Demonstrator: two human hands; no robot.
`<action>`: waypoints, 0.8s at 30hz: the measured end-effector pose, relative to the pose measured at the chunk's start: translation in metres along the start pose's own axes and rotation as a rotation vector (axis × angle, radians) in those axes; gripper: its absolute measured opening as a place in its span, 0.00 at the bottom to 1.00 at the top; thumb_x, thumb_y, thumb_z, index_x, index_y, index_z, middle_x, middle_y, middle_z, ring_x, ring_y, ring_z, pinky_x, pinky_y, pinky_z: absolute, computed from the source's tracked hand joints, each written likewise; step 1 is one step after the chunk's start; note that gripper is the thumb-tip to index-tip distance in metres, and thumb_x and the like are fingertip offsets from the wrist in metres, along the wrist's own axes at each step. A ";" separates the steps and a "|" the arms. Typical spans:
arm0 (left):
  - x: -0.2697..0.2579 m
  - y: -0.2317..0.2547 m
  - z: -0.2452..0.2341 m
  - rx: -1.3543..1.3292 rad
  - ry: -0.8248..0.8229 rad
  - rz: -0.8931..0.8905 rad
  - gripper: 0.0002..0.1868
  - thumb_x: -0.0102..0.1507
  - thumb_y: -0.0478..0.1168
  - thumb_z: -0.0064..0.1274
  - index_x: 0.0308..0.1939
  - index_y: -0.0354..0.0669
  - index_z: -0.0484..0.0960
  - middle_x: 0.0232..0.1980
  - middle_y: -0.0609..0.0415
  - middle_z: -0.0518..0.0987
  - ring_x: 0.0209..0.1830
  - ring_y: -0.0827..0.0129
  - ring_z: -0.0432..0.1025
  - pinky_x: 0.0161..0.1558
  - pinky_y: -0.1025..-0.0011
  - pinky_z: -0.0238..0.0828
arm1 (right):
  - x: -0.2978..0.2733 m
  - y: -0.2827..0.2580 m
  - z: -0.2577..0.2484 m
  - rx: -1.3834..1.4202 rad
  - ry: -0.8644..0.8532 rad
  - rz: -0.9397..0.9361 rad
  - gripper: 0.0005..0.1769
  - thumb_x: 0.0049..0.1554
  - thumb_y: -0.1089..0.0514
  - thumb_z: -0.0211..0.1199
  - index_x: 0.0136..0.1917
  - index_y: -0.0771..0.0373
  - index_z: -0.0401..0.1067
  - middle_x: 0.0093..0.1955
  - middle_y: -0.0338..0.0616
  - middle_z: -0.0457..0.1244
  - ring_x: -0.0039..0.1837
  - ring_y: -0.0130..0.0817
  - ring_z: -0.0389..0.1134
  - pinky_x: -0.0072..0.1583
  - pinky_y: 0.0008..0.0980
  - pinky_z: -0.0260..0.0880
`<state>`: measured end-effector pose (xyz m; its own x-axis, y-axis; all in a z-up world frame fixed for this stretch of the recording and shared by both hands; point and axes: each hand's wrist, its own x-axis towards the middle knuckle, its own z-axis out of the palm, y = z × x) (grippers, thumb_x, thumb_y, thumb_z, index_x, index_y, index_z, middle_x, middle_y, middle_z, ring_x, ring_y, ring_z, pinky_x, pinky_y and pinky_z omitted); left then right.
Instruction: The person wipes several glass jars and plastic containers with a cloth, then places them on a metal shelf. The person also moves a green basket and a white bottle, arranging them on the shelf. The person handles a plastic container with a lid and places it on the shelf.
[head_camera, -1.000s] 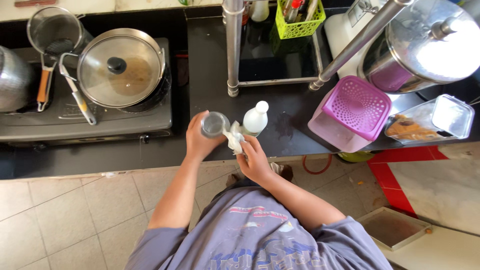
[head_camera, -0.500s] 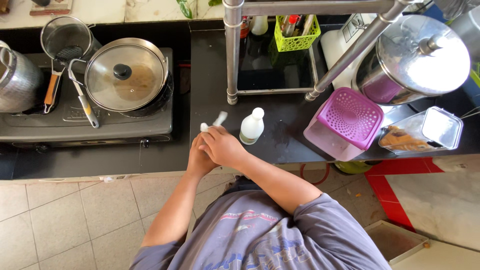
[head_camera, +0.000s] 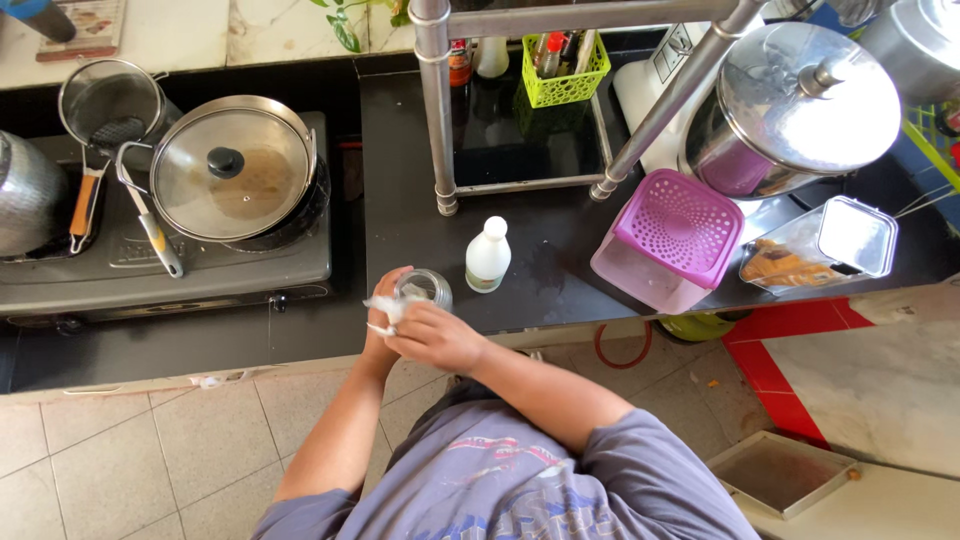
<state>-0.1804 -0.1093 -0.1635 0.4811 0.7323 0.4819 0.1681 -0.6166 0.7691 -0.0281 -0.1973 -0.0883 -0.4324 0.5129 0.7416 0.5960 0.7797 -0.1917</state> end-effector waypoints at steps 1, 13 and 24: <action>0.002 0.002 0.001 0.027 0.009 -0.018 0.32 0.58 0.39 0.64 0.66 0.39 0.72 0.65 0.45 0.76 0.65 0.55 0.72 0.65 0.61 0.70 | -0.008 -0.002 -0.001 0.019 0.041 -0.004 0.18 0.54 0.62 0.65 0.59 0.64 0.73 0.54 0.47 0.64 0.57 0.46 0.67 0.61 0.42 0.70; 0.011 0.028 0.011 -0.026 -0.056 -0.466 0.52 0.42 0.38 0.74 0.70 0.42 0.66 0.63 0.48 0.76 0.64 0.59 0.73 0.63 0.66 0.69 | -0.051 0.005 0.024 0.175 0.367 0.646 0.25 0.60 0.73 0.61 0.70 0.69 0.64 0.70 0.60 0.60 0.68 0.61 0.66 0.67 0.43 0.69; -0.012 0.018 0.010 0.120 -0.101 -0.453 0.63 0.44 0.42 0.78 0.77 0.43 0.53 0.75 0.45 0.63 0.76 0.55 0.60 0.72 0.61 0.58 | -0.102 0.020 0.063 0.353 0.168 1.034 0.30 0.67 0.63 0.49 0.81 0.60 0.54 0.72 0.61 0.61 0.66 0.61 0.65 0.61 0.48 0.69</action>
<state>-0.1743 -0.1325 -0.1596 0.4163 0.9071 0.0617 0.4753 -0.2750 0.8358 -0.0152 -0.2114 -0.2080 0.2761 0.9421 0.1901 0.3785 0.0752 -0.9225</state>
